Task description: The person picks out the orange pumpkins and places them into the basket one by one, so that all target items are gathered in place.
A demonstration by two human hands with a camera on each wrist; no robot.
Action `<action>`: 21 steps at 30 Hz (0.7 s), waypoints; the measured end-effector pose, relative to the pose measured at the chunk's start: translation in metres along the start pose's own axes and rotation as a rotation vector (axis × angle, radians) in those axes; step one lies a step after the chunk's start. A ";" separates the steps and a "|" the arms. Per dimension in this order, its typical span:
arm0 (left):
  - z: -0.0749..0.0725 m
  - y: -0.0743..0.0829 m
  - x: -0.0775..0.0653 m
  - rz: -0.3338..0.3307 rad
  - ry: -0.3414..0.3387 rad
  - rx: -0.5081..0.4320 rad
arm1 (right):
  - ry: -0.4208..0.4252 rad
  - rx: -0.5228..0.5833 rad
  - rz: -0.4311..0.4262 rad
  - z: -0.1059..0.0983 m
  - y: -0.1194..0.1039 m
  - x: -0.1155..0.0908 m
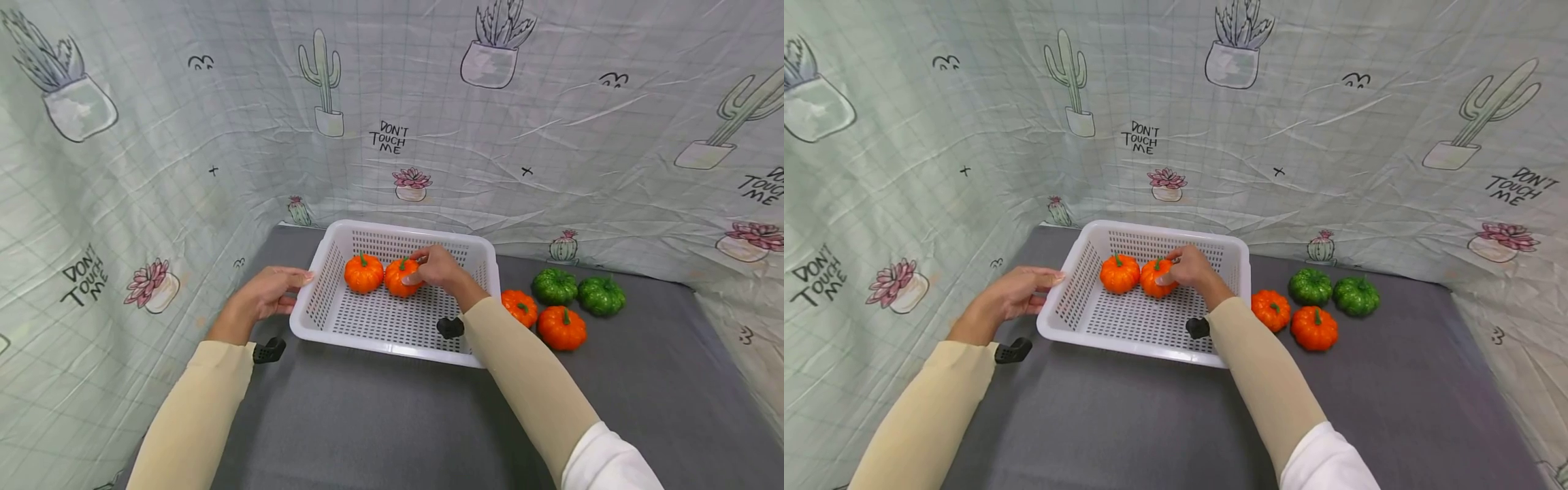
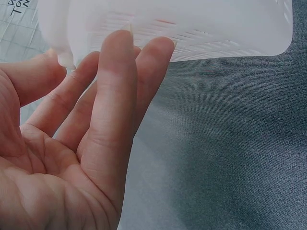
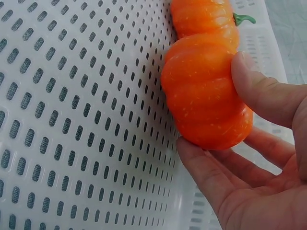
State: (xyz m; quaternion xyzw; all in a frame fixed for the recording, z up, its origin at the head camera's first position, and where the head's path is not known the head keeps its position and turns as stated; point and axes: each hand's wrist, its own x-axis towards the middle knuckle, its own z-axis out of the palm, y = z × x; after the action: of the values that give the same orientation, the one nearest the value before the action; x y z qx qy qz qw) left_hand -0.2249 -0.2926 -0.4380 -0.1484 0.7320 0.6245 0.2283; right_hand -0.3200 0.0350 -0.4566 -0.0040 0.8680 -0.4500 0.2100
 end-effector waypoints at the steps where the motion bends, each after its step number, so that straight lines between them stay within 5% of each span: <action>1: 0.000 0.000 0.000 0.000 0.001 -0.003 | 0.001 -0.003 0.004 0.000 0.000 0.000; 21: 0.000 -0.001 0.002 -0.001 0.001 0.010 | -0.022 -0.053 0.015 -0.019 -0.007 -0.015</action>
State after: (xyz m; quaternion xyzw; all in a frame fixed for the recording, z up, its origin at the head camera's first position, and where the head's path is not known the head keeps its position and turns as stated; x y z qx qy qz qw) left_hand -0.2258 -0.2925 -0.4403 -0.1479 0.7351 0.6206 0.2293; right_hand -0.3150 0.0485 -0.4361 -0.0081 0.8774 -0.4249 0.2227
